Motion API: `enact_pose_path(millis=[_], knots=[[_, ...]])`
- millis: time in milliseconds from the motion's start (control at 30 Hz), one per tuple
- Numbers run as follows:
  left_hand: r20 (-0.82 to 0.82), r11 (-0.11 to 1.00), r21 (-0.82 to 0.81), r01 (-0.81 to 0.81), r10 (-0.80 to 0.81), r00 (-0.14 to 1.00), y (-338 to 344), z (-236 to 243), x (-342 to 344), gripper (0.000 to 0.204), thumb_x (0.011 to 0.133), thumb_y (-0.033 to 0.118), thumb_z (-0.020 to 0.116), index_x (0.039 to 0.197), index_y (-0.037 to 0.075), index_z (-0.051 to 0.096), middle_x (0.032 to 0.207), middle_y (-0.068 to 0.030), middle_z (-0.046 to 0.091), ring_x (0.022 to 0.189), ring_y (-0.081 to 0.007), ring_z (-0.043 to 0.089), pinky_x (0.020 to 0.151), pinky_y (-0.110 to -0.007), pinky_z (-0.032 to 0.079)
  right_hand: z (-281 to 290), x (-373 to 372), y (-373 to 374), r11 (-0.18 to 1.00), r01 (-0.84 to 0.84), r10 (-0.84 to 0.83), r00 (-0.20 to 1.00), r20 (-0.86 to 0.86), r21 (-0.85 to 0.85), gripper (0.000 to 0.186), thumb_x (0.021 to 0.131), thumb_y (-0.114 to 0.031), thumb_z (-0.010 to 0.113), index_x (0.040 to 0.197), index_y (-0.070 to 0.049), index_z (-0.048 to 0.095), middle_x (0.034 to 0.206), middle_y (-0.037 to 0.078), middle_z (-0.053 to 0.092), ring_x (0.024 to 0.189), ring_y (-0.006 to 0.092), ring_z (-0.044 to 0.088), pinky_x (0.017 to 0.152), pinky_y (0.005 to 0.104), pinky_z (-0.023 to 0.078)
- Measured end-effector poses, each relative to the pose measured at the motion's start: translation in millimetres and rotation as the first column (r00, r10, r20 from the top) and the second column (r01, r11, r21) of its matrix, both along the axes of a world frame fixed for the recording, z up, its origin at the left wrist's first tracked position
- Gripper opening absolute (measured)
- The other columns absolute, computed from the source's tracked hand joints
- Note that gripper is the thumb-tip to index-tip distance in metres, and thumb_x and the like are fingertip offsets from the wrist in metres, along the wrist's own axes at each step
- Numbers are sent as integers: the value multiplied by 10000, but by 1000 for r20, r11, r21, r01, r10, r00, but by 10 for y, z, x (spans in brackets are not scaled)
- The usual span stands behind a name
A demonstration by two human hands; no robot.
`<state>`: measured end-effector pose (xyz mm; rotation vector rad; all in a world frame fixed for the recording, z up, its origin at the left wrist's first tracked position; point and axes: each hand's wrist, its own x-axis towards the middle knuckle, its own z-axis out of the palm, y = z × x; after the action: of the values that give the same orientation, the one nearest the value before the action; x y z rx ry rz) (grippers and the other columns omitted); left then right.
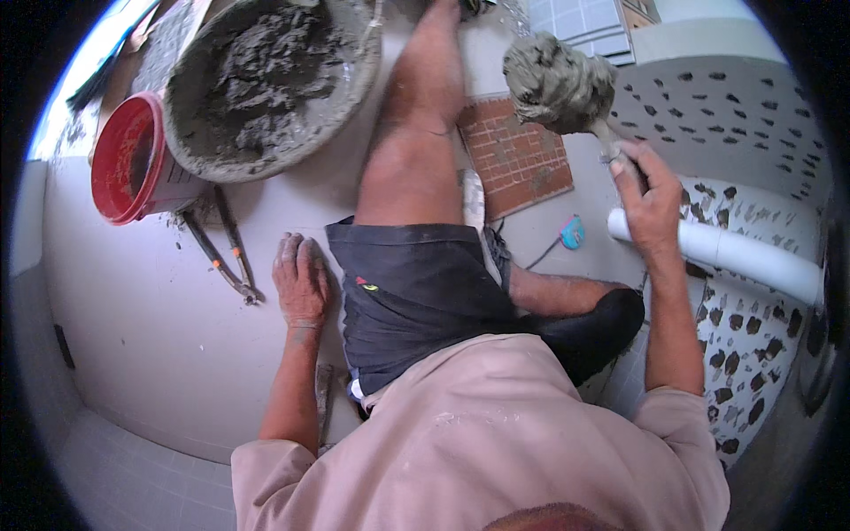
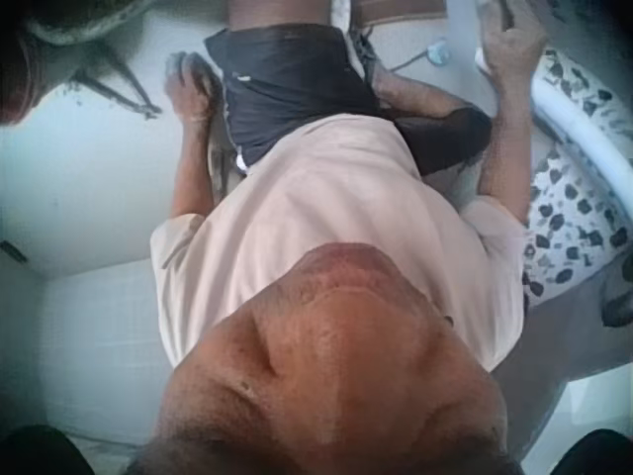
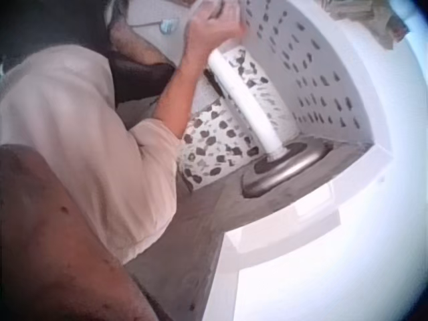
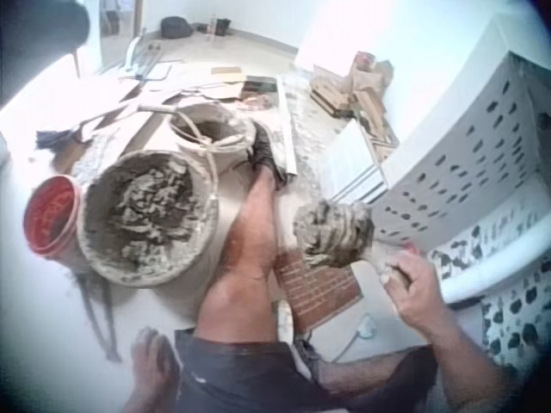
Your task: The person applies mortar to the back of wall tiles using a trowel and presses them onto the wall, using a rubber mallet to level them.
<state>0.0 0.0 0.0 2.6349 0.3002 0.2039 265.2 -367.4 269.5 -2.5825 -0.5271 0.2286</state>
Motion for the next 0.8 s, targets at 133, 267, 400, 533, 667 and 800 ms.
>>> enact_pose_path(millis=[133,267,400,533,667,800], knots=[[7,999,27,-38,38,999,-262,-3,41,473,897,187,556,1350,77,472,1415,-154,453,1387,-367,367,1130,-496,283,-650,-287,-544,990,84,-50,959,279,-114,343,857,-125,681,1149,4,554,1000,235,643,912,398,652,812,456,500],[-19,998,43,-42,43,999,-298,77,60,501,880,130,567,1369,83,470,1451,-153,433,1408,-361,340,1144,-482,269,-1438,-339,-644,965,196,-173,975,139,-172,270,858,-94,653,1057,3,498,1004,252,602,939,472,595,803,523,477],[-35,994,106,-32,36,999,-256,60,72,475,897,183,546,1351,70,460,1425,-160,436,1389,-372,357,1122,-496,289,-1753,-351,-612,950,281,-271,958,89,-136,298,848,-87,650,1075,-9,473,1039,258,584,966,478,586,811,546,473],[-31,991,128,-35,39,999,-243,48,93,474,896,167,544,1352,70,459,1428,-162,433,1393,-367,353,1123,-495,285,-1768,-386,-600,949,303,-295,950,106,-80,315,833,-89,654,1079,-22,469,1048,249,579,963,479,588,812,547,478],[-40,994,107,-23,28,999,-287,72,92,499,877,146,546,1361,68,451,1435,-157,428,1403,-358,340,1131,-492,271,-1734,-396,-685,961,235,-230,972,52,-144,295,836,-95,655,1060,-19,478,1040,241,578,954,475,589,808,543,477],[-34,993,117,-29,34,999,-203,-42,31,553,844,154,559,1377,72,440,1444,-150,423,1414,-356,324,1144,-490,252,-1352,-433,-689,962,273,-262,939,223,-21,279,850,-98,648,1070,-12,500,1040,226,581,934,470,589,803,534,475]])
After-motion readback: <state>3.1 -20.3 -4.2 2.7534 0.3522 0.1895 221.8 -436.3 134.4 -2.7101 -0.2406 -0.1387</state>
